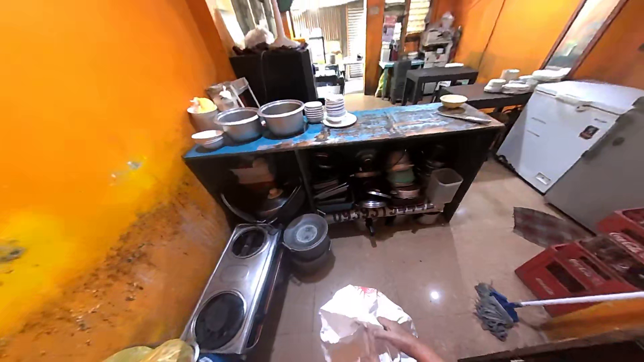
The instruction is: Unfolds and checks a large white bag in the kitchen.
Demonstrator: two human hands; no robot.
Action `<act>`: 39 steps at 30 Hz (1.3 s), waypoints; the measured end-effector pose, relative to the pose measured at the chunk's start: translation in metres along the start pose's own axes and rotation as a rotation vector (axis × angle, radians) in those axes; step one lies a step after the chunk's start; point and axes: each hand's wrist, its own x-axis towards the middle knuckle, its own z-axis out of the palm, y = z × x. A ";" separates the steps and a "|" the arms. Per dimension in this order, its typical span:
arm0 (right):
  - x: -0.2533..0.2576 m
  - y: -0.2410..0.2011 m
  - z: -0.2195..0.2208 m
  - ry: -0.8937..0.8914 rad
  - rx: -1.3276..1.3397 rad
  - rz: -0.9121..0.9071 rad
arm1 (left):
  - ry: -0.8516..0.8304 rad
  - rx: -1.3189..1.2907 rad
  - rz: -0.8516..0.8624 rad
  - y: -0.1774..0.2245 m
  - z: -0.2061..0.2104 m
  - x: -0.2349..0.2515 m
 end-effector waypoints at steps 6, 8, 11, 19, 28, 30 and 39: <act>-0.013 -0.011 -0.059 -0.268 0.036 0.015 | 0.150 0.201 -0.180 0.035 0.035 0.046; -0.006 -0.003 -0.080 -0.290 -0.176 -0.013 | 0.194 0.244 -0.045 0.035 0.048 0.064; -0.012 0.020 -0.107 -0.133 -0.205 0.003 | 0.057 0.443 -0.124 0.049 0.052 0.097; -0.062 0.140 -0.214 0.058 -0.098 0.395 | -0.017 0.739 -0.554 0.018 0.015 0.166; -0.088 0.167 -0.267 0.019 -0.096 0.582 | -0.184 1.016 -0.676 0.006 0.022 0.200; -0.079 0.157 -0.278 -0.035 -0.138 0.547 | -0.240 1.056 -0.698 0.006 0.022 0.208; -0.084 0.142 -0.406 0.527 0.239 0.434 | -0.664 0.962 -0.638 0.010 0.031 0.243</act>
